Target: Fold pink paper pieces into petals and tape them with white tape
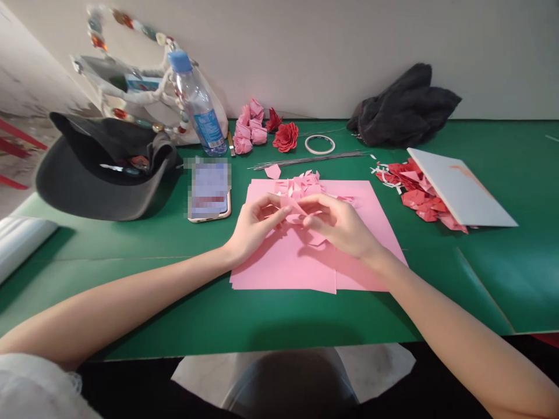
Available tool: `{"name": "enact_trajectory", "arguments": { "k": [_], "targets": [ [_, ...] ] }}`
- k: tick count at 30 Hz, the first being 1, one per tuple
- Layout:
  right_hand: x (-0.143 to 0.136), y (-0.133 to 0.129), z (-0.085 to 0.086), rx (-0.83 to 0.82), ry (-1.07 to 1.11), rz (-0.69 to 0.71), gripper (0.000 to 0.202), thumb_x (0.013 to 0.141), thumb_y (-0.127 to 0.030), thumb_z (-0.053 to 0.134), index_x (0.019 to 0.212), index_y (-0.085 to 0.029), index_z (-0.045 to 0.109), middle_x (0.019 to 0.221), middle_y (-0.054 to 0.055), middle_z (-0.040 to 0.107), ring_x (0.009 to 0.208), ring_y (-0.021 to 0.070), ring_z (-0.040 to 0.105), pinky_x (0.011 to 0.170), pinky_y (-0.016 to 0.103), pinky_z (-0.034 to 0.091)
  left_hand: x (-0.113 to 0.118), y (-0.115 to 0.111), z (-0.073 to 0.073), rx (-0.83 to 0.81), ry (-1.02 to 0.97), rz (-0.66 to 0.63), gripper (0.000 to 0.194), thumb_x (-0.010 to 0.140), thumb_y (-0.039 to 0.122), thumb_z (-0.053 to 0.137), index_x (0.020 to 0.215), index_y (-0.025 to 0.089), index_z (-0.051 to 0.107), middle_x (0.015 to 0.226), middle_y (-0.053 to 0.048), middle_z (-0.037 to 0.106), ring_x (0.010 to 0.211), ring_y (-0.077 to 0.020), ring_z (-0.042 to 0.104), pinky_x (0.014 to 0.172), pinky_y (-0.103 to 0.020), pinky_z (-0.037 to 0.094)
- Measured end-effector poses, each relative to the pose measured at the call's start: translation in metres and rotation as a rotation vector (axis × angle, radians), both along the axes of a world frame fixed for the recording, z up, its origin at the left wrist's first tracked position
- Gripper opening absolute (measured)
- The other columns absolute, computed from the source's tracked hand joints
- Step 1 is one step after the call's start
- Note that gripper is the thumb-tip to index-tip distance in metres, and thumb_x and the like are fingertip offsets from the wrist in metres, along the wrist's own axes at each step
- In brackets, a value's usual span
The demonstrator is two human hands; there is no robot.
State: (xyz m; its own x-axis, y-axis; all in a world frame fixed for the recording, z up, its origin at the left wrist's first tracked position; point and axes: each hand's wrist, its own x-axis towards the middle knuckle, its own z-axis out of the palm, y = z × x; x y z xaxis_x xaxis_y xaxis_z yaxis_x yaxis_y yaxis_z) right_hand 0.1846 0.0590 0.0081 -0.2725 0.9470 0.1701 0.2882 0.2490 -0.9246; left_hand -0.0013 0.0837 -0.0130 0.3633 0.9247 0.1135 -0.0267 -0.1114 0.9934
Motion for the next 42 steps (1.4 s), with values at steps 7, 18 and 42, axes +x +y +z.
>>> {"name": "enact_trajectory", "arguments": {
  "k": [7, 18, 42],
  "targets": [
    [0.0018, 0.0005, -0.0035, 0.051, -0.016, -0.18, 0.017, 0.083, -0.036, 0.064, 0.085, -0.019, 0.062, 0.078, 0.002, 0.066, 0.068, 0.0167, 0.064, 0.064, 0.032, 0.052, 0.0016, -0.0029, 0.0033, -0.155, -0.095, -0.118, 0.033, 0.088, 0.05, 0.053, 0.085, 0.017, 0.056, 0.066, 0.001, 0.057, 0.055, -0.0146, 0.063, 0.053, -0.029, 0.056],
    [0.0015, -0.0007, -0.0046, 0.056, -0.019, -0.089, 0.014, 0.083, -0.031, 0.064, 0.09, -0.019, 0.068, 0.084, 0.003, 0.07, 0.071, 0.0159, 0.065, 0.064, 0.03, 0.051, 0.0007, -0.002, 0.0046, -0.106, 0.03, -0.178, 0.024, 0.078, 0.036, 0.07, 0.087, 0.016, 0.06, 0.08, -0.003, 0.064, 0.07, -0.0151, 0.067, 0.063, -0.026, 0.055],
    [0.0032, 0.0025, -0.0094, -0.135, 0.125, -0.094, 0.021, 0.081, -0.041, 0.065, 0.086, -0.021, 0.062, 0.069, -0.002, 0.063, 0.045, 0.0127, 0.062, 0.039, 0.026, 0.052, -0.0007, 0.0049, -0.0007, -0.303, -0.159, -0.279, 0.034, 0.088, 0.041, 0.058, 0.069, 0.013, 0.062, 0.062, -0.003, 0.062, 0.065, -0.0212, 0.07, 0.068, -0.034, 0.056]
  ]
}}
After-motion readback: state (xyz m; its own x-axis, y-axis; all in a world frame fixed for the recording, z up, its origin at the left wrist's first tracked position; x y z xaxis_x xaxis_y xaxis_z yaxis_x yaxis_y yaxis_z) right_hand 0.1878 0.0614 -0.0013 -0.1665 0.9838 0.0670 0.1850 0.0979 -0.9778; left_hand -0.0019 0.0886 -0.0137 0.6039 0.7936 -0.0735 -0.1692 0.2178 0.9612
